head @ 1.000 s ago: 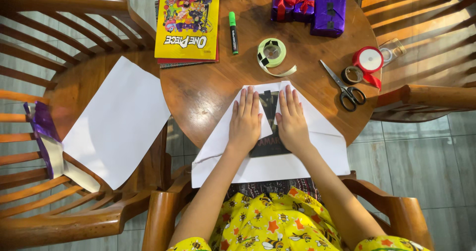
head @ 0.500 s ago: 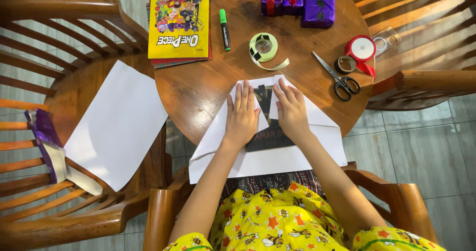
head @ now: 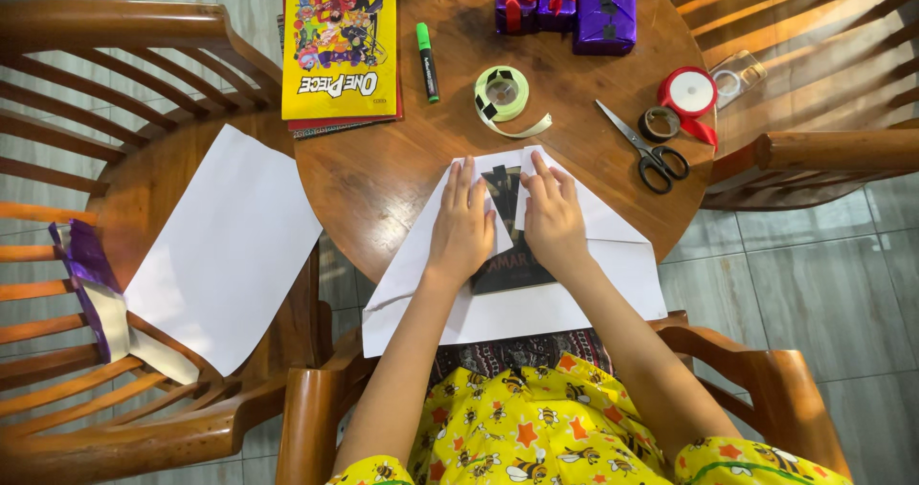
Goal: The person wraps a small dark book in white paper on a wooden table. They fold the paper edges, secure them with clear tape, and place a small purple wrapped item on top of the package.
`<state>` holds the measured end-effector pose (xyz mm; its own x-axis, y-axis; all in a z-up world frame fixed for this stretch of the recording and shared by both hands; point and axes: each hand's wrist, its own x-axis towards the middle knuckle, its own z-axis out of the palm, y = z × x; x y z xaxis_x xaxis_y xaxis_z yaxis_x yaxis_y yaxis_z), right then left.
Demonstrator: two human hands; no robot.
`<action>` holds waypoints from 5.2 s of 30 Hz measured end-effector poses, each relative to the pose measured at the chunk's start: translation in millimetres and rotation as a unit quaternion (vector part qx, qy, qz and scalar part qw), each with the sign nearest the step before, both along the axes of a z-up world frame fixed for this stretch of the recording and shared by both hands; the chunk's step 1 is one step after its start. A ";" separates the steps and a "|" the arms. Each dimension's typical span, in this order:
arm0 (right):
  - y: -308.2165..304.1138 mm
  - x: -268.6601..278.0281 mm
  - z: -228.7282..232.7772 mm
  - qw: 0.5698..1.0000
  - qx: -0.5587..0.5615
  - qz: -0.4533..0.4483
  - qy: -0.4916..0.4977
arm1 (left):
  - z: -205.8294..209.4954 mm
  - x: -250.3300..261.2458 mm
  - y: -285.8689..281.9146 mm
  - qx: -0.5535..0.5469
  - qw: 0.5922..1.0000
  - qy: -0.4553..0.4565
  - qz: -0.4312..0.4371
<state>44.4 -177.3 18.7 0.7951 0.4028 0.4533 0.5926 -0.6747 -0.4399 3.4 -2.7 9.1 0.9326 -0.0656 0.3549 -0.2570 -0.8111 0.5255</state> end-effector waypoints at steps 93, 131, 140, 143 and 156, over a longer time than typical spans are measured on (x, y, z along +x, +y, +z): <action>62.0 75.9 -2.1 0.953 0.150 0.003 0.264 | -11.0 3.6 7.0 0.064 0.996 0.028 0.055; 36.5 142.7 25.6 0.978 0.182 0.017 0.102 | -12.6 148.0 21.7 -0.183 0.962 -0.032 0.201; 54.8 164.6 23.4 0.999 0.015 0.015 0.037 | -13.2 183.7 27.3 -0.238 0.939 0.129 0.210; 52.4 167.3 18.9 0.999 0.007 0.020 0.029 | -14.1 183.7 29.4 -0.248 0.932 0.156 0.215; 8.2 143.0 51.1 0.964 0.185 0.029 0.187 | 8.2 169.7 19.9 -0.183 0.964 -0.026 0.189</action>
<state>187.5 -169.1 69.8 0.9120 0.3164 0.2610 0.3780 -0.4016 -0.8342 173.1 17.2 17.2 0.8457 0.4143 0.3364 -0.0128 -0.6144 0.7889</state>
